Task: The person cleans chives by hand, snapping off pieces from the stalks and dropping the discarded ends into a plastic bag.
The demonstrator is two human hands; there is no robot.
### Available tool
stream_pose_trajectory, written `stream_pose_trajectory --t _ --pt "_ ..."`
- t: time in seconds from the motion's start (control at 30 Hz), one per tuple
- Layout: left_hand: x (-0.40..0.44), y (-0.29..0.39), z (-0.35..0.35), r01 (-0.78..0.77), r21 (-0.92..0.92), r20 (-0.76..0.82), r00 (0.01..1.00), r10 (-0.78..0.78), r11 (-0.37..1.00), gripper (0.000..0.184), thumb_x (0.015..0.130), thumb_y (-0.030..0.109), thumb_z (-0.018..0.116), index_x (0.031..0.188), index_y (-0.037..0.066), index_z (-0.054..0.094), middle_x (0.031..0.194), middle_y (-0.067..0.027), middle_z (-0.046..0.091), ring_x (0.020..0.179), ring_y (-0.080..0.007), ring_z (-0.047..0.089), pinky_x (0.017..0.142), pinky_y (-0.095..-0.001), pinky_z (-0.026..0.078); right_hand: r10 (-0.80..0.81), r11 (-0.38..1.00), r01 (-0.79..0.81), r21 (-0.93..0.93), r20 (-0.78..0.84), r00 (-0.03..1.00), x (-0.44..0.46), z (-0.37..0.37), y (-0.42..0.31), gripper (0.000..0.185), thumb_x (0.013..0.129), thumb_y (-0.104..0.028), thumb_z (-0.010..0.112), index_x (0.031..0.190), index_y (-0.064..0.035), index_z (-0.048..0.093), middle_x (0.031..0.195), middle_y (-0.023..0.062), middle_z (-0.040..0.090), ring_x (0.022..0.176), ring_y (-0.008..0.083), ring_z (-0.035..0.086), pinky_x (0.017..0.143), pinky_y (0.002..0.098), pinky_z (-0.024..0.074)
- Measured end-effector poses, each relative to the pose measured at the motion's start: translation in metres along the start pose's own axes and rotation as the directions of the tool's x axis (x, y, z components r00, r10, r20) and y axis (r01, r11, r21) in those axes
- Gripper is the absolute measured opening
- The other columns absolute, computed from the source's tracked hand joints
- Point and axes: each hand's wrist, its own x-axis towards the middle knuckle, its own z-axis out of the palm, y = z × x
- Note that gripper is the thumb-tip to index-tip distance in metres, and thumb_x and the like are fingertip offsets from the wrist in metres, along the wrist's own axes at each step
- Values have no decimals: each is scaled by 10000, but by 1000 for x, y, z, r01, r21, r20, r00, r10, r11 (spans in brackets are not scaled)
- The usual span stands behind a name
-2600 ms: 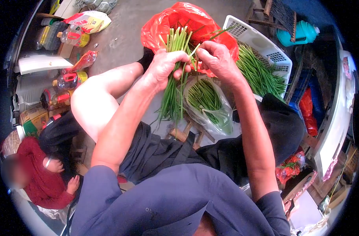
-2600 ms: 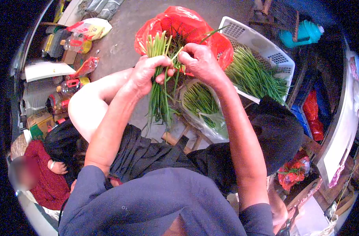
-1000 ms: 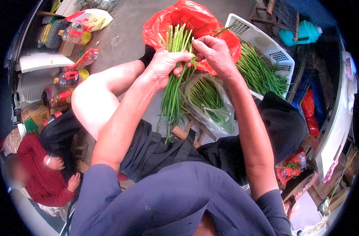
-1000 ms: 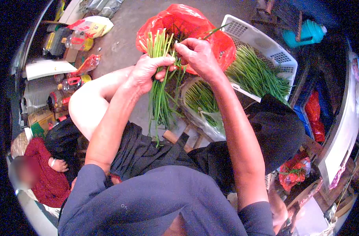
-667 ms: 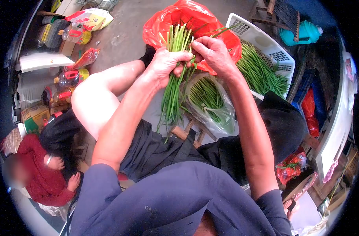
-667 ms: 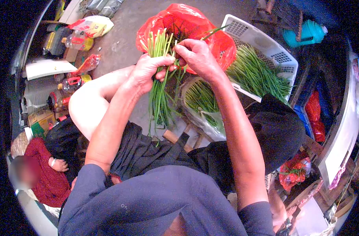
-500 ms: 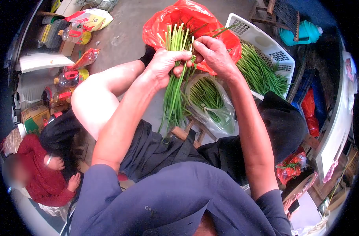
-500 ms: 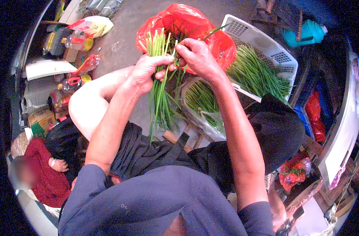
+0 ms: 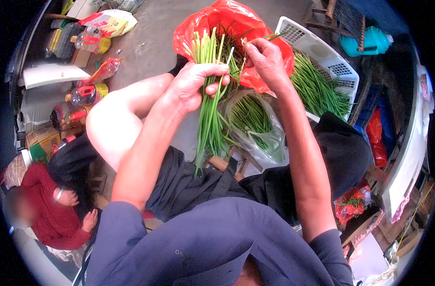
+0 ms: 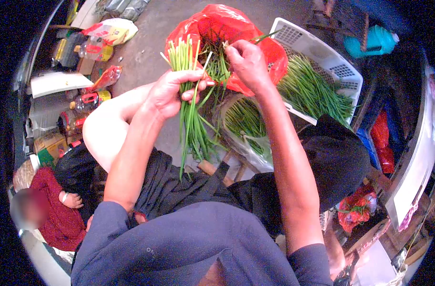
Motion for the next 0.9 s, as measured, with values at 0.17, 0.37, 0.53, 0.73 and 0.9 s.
stream_pose_trajectory --t 0.17,0.37,0.53,0.73,0.9 --pt "-5 11 -1 -23 64 59 998 19 998 105 866 152 596 901 54 584 739 -15 618 444 -35 424 485 -193 375 28 993 -9 121 -159 987 10 10 27 218 859 -162 615 949 35 634 743 73 645 634 125 623 577 277 498" --pt "-6 15 -3 -119 78 19 993 118 990 137 875 160 589 908 28 607 749 -27 629 470 -42 436 484 -187 365 25 947 -47 -319 -71 997 5 7 32 246 820 -187 681 946 24 657 773 96 676 666 138 647 633 276 510" --pt "-7 18 -1 -145 134 43 989 141 980 155 882 169 584 919 20 609 745 -20 625 487 -45 444 488 -196 372 -162 960 86 -266 -276 948 5 12 45 248 819 -227 688 842 19 679 687 79 667 613 138 630 606 283 500" --pt "-9 20 2 -89 38 103 991 85 995 151 897 171 558 923 23 577 748 -22 590 553 -70 480 526 -200 385 147 987 -156 -41 -162 976 -11 -23 25 365 817 -366 674 700 -21 667 564 46 606 527 115 595 494 289 464" --pt "-15 25 3 -45 -46 239 969 55 998 105 879 145 576 920 49 576 767 -62 620 659 -161 595 587 -254 473 311 938 -279 -208 145 939 -48 -55 53 331 830 -330 658 693 -29 639 568 23 583 501 103 548 469 272 438"
